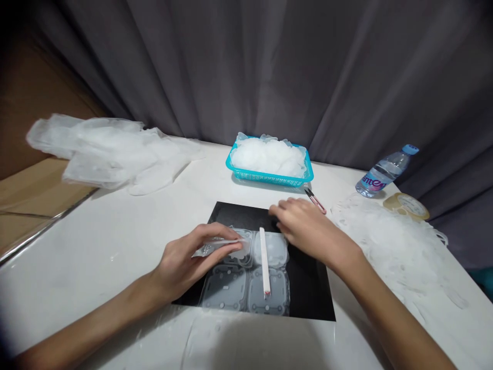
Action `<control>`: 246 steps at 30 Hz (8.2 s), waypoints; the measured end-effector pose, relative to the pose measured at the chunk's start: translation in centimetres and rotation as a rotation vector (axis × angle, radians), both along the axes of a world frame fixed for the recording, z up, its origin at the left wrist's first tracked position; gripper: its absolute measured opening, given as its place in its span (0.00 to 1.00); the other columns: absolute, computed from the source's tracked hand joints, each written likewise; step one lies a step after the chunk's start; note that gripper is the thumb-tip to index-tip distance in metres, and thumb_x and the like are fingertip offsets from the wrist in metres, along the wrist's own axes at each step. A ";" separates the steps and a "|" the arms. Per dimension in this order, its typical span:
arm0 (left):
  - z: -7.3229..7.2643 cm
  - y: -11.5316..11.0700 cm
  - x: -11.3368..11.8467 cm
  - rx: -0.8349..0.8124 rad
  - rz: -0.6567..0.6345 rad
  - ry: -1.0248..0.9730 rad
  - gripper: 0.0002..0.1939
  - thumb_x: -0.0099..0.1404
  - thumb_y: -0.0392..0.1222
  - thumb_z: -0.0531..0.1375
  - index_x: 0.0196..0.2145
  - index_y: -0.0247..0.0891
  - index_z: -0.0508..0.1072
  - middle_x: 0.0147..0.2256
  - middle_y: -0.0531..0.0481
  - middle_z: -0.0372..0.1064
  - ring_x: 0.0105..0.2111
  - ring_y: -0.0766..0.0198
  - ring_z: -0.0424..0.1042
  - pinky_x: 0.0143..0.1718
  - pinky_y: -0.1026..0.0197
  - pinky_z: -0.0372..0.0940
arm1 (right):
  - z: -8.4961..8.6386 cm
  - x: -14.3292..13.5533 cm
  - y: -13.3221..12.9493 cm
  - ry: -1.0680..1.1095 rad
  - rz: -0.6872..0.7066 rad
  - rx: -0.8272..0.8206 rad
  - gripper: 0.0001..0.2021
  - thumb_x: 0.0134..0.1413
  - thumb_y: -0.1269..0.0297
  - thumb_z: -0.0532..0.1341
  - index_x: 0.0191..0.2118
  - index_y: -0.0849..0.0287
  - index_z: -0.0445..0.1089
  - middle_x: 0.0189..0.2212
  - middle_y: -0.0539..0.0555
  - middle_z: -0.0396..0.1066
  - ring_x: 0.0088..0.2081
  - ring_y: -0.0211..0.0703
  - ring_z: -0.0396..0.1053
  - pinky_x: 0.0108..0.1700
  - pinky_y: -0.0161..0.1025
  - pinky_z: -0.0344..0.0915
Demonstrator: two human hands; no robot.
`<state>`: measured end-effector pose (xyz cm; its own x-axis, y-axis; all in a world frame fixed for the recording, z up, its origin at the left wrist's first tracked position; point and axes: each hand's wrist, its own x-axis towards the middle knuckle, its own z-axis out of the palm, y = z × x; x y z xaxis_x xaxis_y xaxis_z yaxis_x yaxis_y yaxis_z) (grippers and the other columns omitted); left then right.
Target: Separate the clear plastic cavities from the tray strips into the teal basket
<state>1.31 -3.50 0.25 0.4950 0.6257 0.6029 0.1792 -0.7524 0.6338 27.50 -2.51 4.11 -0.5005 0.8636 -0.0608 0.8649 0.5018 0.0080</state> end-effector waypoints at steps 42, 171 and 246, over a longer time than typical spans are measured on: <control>0.4 1.8 -1.3 0.109 -0.121 0.066 0.18 0.72 0.28 0.62 0.56 0.37 0.68 0.45 0.43 0.79 0.43 0.58 0.82 0.42 0.57 0.80 | 4.1 0.6 -1.0 0.759 -0.003 -0.321 0.15 0.73 0.52 0.56 0.47 0.54 0.77 0.42 0.52 0.77 0.40 0.42 0.71 0.40 0.36 0.65; 1.6 1.4 -1.6 0.224 -0.116 0.050 0.18 0.72 0.27 0.62 0.58 0.33 0.72 0.42 0.41 0.80 0.37 0.62 0.79 0.39 0.58 0.76 | 3.7 -1.0 -1.8 0.886 0.179 -0.100 0.14 0.66 0.67 0.66 0.55 0.52 0.79 0.39 0.52 0.82 0.41 0.43 0.76 0.45 0.40 0.69; 0.9 2.0 -2.1 0.410 -0.149 0.176 0.20 0.73 0.28 0.59 0.61 0.29 0.67 0.46 0.36 0.79 0.43 0.56 0.80 0.44 0.55 0.77 | 3.5 -0.9 -1.7 0.857 0.184 -0.084 0.12 0.68 0.64 0.64 0.53 0.51 0.80 0.41 0.53 0.83 0.41 0.46 0.79 0.45 0.42 0.75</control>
<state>-0.84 -1.47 1.19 0.6779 0.2681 0.6845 0.1285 -0.9600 0.2487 26.55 -4.20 7.63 -0.5337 0.7745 0.3397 0.4617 0.6034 -0.6502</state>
